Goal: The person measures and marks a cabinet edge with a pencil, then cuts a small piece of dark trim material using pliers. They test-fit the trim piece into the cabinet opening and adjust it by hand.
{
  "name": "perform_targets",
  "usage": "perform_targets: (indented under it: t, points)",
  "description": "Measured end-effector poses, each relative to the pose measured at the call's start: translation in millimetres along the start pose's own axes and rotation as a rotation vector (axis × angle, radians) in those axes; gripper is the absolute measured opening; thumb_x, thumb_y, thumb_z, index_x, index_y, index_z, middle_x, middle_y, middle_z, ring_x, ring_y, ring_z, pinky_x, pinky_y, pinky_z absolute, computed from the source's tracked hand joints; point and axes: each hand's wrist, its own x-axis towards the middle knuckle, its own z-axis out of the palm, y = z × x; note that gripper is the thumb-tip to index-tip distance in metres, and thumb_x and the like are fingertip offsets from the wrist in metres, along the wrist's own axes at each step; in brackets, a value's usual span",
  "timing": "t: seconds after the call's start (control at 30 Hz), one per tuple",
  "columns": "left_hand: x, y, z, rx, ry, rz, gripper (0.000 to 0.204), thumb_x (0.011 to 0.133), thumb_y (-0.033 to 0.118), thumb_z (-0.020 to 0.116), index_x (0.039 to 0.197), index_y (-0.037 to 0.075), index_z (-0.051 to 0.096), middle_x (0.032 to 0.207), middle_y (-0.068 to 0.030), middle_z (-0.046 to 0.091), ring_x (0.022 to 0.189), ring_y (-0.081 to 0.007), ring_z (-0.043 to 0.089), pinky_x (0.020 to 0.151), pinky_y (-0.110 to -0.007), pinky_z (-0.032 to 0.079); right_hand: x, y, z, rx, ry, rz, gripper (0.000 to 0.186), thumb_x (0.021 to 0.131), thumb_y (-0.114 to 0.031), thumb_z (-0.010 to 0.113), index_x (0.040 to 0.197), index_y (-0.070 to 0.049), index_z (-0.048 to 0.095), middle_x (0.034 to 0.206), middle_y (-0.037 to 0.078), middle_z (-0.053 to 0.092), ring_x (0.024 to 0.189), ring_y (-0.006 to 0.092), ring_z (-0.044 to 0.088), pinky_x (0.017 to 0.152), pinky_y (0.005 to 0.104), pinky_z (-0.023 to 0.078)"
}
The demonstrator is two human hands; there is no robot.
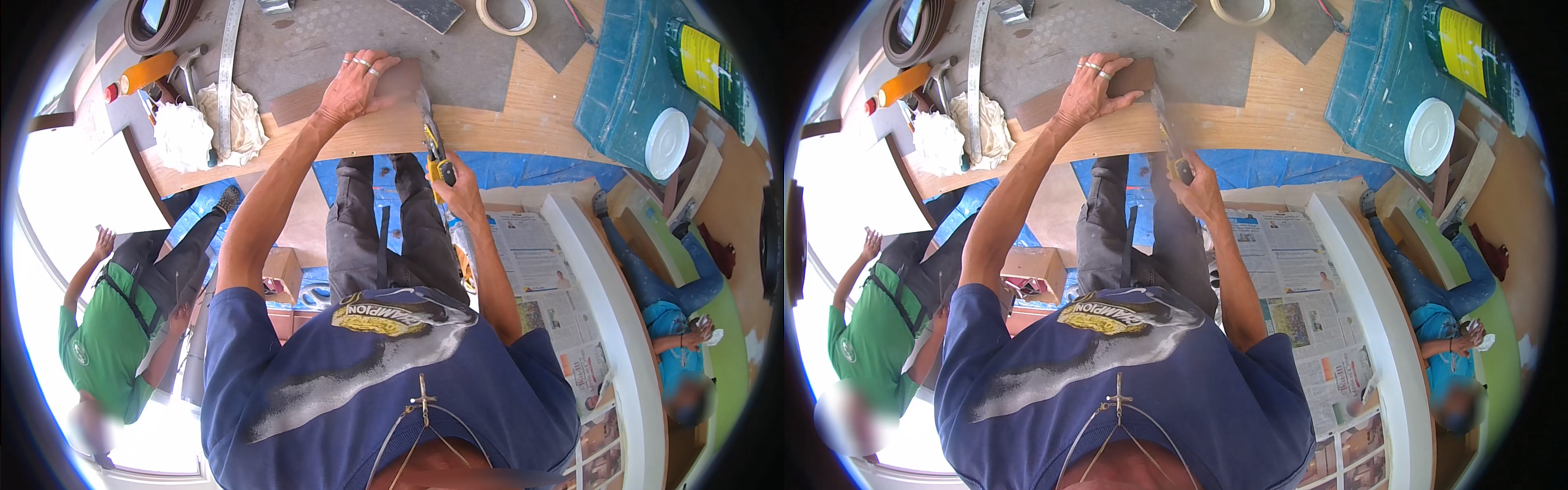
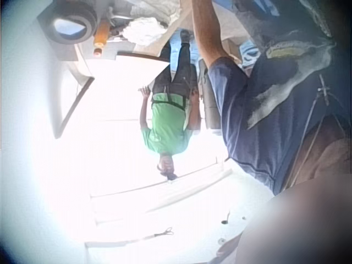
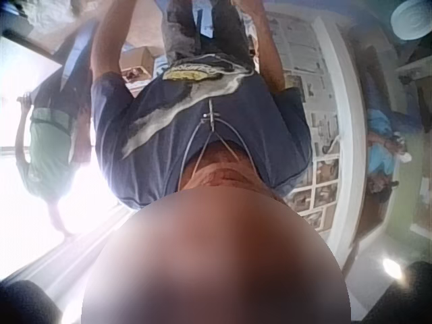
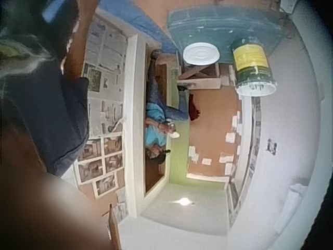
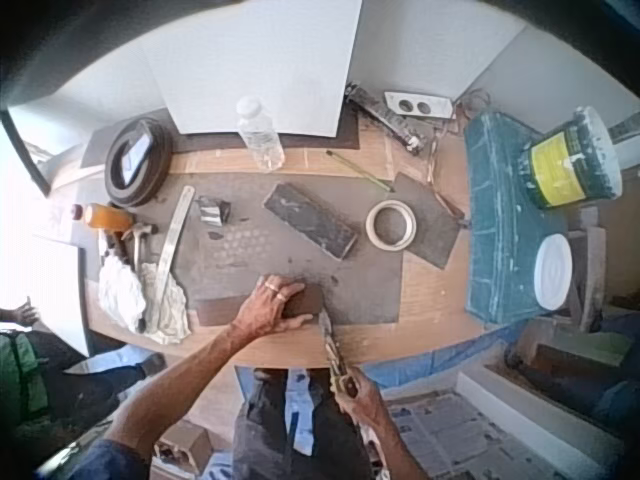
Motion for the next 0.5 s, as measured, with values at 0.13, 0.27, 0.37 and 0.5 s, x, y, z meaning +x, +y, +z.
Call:
perform_targets:
  t: [0.13,0.27,0.37,0.5]
  points:
    - [-0.2,1.1,-0.6,-0.005,-0.011,-0.014,0.068,0.079,0.045,0.085,0.132,0.012,0.056,0.119,-0.0105,0.058,0.106,-0.0317,0.06,0.094,-0.047,0.047,-0.6,0.4,0.9,-0.003,-0.007,0.008,0.044,0.082,0.0,0.061,0.126,-0.003,0.061,0.102,0.008,0.068,0.094,0.0179,0.07,0.083,0.0322,0.054]
    - [0.9,1.3,-1.1,-0.003,-0.014,-0.017,0.068,0.079,0.044,0.085,0.132,0.012,0.056,0.119,-0.0107,0.058,0.106,-0.0317,0.06,0.094,-0.046,0.047,-0.8,-1.2,2.0,0.01,-0.005,0.016,0.045,0.082,0.0,0.062,0.126,-0.002,0.06,0.102,0.008,0.068,0.094,0.0181,0.07,0.084,0.0322,0.055]
    - [0.4,3.5,-2.3,-0.003,-0.011,-0.014,0.067,0.079,0.043,0.085,0.131,0.012,0.057,0.12,-0.0108,0.058,0.106,-0.0317,0.06,0.094,-0.046,0.047,-4.0,-2.1,2.7,0.017,0.009,0.006,0.045,0.081,0.0,0.062,0.126,-0.002,0.06,0.101,0.008,0.068,0.094,0.0181,0.071,0.084,0.0321,0.055]
    - [-3.2,8.4,-4.6,-0.001,-0.015,-0.02,0.067,0.079,0.043,0.085,0.13,0.011,0.058,0.12,-0.0107,0.059,0.106,-0.0316,0.059,0.095,-0.046,0.046,-10.0,-1.5,3.2,0.014,-0.007,0.046,0.046,0.08,0.0,0.062,0.126,-0.001,0.06,0.102,0.008,0.068,0.095,0.0181,0.07,0.084,0.032,0.054]
